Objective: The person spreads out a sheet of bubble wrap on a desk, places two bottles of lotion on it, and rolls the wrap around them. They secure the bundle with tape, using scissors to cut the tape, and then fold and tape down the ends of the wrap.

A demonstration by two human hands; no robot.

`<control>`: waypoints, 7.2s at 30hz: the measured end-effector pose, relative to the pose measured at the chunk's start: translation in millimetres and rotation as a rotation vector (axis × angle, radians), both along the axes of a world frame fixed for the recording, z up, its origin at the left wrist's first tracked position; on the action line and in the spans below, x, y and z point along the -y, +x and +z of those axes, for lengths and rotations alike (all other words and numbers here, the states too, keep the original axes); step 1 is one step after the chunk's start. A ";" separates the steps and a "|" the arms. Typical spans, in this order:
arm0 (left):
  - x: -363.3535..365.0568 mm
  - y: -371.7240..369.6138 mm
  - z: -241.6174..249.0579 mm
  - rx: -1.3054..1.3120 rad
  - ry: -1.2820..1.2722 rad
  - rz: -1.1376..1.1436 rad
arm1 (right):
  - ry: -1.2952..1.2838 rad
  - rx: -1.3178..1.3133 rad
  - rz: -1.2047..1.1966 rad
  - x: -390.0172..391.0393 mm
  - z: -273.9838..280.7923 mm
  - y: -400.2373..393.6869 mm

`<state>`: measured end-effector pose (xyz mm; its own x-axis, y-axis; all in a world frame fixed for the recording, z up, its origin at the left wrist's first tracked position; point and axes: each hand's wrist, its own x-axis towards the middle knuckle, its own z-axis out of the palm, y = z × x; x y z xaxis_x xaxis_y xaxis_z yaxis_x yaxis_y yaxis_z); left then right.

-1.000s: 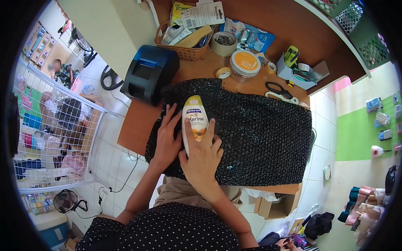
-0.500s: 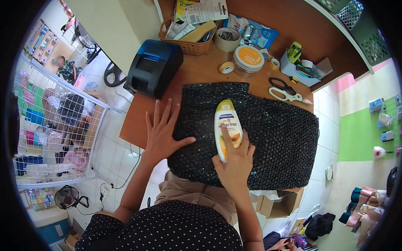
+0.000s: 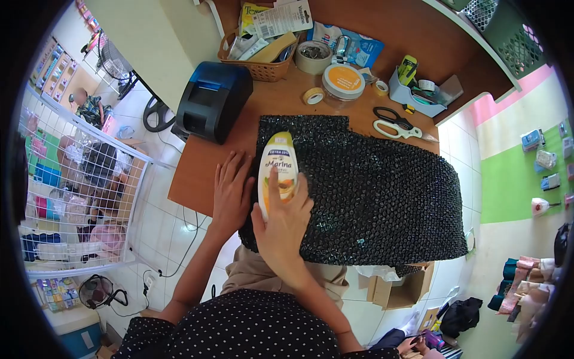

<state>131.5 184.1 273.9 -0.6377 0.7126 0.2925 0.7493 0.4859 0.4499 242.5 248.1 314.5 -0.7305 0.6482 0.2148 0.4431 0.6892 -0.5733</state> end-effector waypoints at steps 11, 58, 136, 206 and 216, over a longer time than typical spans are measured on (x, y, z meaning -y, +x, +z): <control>2.7 -7.1 3.6 0.004 0.006 -0.008 | 0.004 0.089 0.365 -112.9 30.0 41.2; -1.0 -18.2 12.4 0.127 0.106 -0.012 | 0.370 0.660 0.300 -414.2 382.7 -120.3; -17.8 57.0 5.6 0.211 0.259 -0.457 | 0.483 -0.492 0.270 -159.0 124.9 7.4; -143.5 -92.4 66.4 0.225 -0.591 -0.599 | -0.263 0.655 0.654 -244.3 30.9 -49.9; -137.3 -87.7 60.2 0.219 -0.483 -0.573 | -0.255 0.472 0.502 -241.1 19.8 -28.9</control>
<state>43.8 321.3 334.1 -0.1395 0.9645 -0.2242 0.8609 0.2300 0.4538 213.7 489.2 334.3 -0.9299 0.1993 -0.3092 0.3488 0.7448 -0.5689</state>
